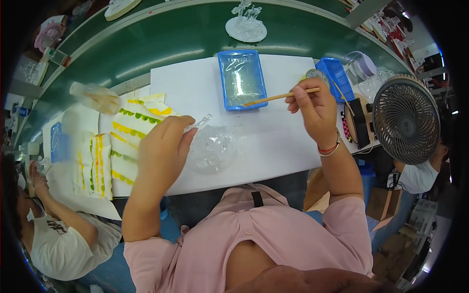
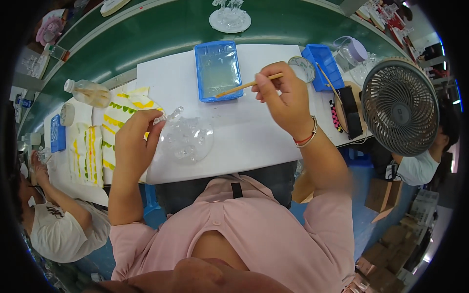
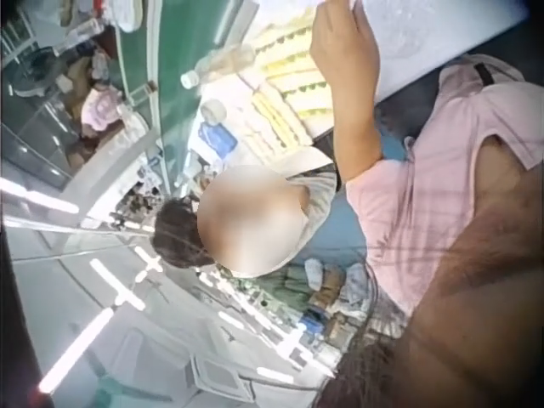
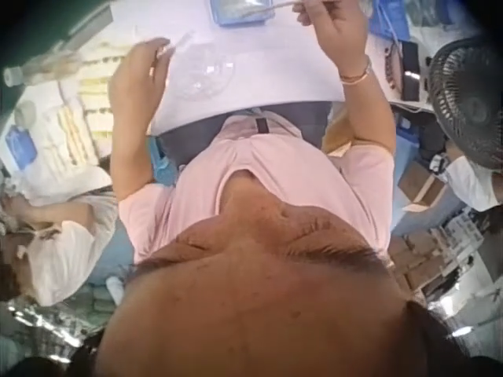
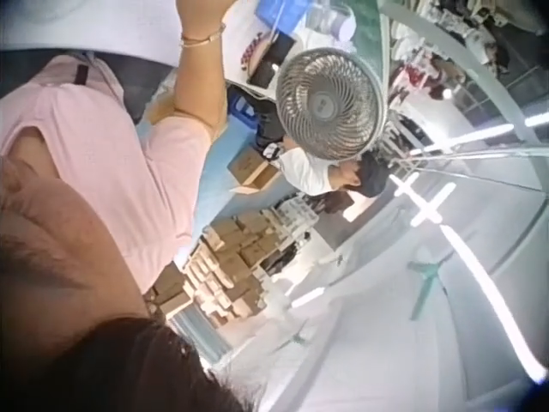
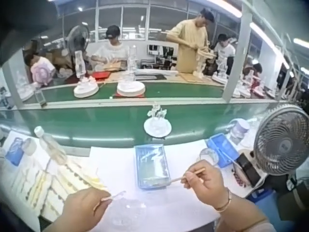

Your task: Applying liquid adhesive to decorative plastic light components using a wooden stick on an assembly line.

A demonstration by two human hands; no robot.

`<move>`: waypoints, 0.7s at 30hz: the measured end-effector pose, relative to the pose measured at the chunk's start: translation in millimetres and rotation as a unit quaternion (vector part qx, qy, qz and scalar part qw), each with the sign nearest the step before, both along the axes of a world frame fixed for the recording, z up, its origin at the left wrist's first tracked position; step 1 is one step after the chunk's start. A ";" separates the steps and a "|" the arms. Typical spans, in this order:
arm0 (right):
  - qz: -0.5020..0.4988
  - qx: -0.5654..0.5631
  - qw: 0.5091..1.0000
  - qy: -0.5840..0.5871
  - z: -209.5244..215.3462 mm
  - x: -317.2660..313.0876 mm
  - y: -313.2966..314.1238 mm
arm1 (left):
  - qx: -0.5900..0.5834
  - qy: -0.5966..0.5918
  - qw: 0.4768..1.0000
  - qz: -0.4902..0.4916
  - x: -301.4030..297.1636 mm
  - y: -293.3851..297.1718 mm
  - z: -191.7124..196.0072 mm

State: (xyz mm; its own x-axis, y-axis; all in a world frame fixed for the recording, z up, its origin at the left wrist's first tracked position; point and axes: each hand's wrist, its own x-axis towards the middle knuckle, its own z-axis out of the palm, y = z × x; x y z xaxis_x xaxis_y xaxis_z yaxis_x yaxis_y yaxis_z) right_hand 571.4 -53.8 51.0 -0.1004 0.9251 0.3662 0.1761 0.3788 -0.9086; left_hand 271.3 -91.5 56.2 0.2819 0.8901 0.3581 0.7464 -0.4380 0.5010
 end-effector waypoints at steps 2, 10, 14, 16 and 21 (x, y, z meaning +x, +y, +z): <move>0.011 0.037 0.996 -0.084 -1.3 -6.4 6.2 | 0.021 -0.015 1.000 -0.005 4.6 1.4 -10.9; 0.004 0.033 0.997 -0.062 3.9 -4.1 14.0 | -0.024 -0.125 0.991 0.051 -5.5 -12.9 -39.2; 0.019 0.077 0.986 -0.148 0.4 -4.3 16.5 | -0.004 -0.115 0.992 0.056 -3.9 -13.7 -53.2; 0.036 0.111 0.972 -0.204 -0.3 -5.8 18.6 | 0.021 -0.131 0.989 0.064 3.6 -10.1 -51.8; 0.067 0.094 0.962 -0.248 -4.1 -16.5 25.2 | 0.026 -0.144 0.987 0.063 6.3 -5.4 -56.3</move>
State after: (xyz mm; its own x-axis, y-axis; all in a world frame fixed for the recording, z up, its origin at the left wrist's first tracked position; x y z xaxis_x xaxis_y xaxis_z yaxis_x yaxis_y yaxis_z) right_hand 554.8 -28.6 46.9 -0.4201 0.8134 0.4024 0.5074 0.5782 -0.6389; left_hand 277.6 -96.9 -0.1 0.0504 0.8898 0.4535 0.6272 -0.3816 0.6790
